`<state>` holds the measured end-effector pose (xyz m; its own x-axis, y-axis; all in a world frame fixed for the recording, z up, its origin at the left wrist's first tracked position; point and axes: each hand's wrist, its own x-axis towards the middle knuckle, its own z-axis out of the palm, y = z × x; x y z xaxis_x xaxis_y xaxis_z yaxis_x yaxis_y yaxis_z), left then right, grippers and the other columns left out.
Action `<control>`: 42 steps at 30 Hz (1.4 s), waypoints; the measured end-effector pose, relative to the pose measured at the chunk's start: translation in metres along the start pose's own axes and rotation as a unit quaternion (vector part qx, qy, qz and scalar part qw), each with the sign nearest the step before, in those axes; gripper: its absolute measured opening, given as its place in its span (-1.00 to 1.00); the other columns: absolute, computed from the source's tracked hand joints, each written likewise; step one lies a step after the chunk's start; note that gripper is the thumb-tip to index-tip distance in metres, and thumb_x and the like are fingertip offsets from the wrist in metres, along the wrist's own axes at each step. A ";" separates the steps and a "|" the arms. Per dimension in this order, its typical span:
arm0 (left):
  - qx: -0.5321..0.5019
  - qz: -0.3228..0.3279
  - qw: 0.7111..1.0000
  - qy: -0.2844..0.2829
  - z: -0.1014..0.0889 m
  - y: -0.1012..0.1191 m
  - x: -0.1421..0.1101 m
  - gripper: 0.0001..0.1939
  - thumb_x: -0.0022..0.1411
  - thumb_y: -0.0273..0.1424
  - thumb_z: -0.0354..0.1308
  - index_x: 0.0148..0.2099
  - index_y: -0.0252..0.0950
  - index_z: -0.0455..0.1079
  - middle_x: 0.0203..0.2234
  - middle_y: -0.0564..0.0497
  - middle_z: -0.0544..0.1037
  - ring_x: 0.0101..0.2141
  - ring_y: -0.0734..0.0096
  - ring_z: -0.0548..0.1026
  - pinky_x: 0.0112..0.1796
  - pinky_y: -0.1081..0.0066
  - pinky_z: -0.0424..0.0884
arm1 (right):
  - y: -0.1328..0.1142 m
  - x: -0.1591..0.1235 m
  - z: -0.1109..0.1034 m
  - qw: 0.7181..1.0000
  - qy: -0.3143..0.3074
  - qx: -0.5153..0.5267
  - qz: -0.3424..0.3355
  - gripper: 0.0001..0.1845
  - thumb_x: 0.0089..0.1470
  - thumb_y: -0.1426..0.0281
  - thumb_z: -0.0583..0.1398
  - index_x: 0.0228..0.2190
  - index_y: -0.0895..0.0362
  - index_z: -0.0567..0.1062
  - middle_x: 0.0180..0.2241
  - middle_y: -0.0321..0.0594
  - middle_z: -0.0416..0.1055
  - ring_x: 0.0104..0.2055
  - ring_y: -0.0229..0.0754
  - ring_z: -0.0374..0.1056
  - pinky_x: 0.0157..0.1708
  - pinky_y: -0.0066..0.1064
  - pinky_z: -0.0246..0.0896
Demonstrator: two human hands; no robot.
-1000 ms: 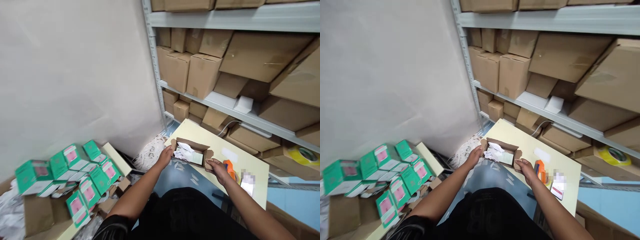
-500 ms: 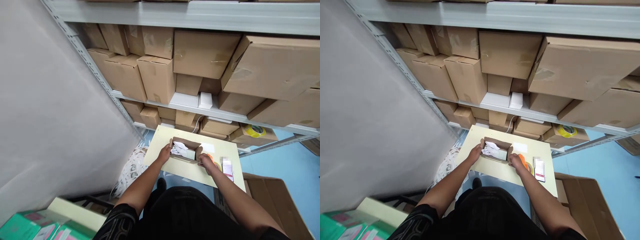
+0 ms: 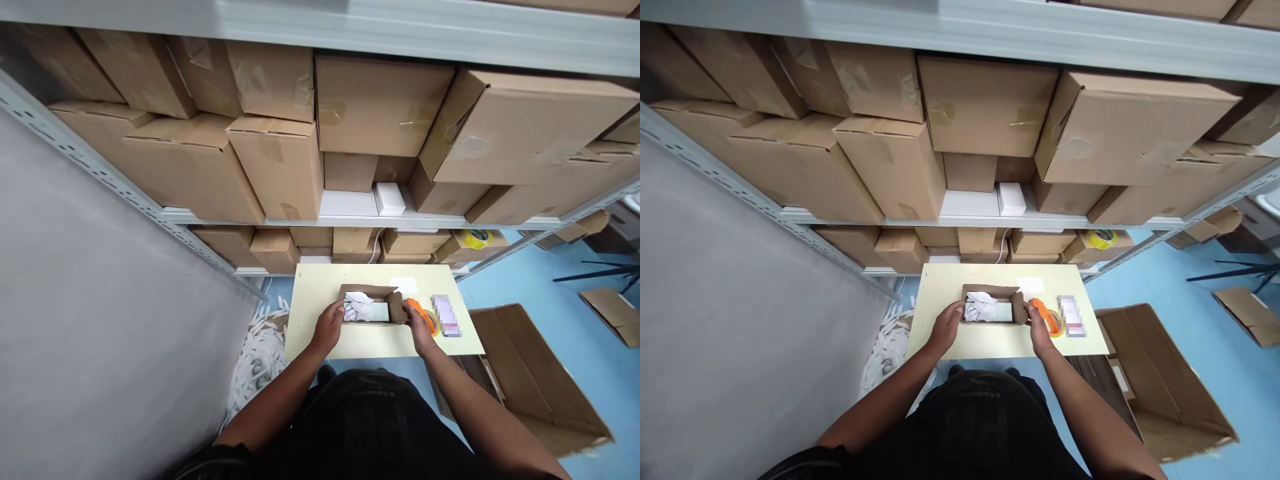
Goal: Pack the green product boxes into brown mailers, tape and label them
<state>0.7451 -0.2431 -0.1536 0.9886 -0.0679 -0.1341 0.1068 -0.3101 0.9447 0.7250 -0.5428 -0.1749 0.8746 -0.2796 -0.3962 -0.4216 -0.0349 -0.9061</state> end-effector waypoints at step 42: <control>-0.016 0.035 0.995 -0.089 0.009 -0.030 0.024 -0.49 0.21 -0.13 0.29 0.14 -0.25 0.44 0.03 -0.15 0.56 0.01 0.15 0.52 -0.04 0.23 0.47 | 0.028 0.082 -0.002 0.955 -0.119 -0.217 -0.160 -0.53 -0.03 0.32 0.24 -0.02 0.00 0.59 -0.14 -0.23 0.33 -0.31 -0.19 0.37 -0.17 -0.23 0.43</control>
<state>0.7645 -0.2440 -0.1880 0.9597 -0.2565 -0.1151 0.0438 -0.2682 0.9624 0.7845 -0.5688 -0.2324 0.9832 0.0372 -0.1789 -0.1379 -0.4915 -0.8599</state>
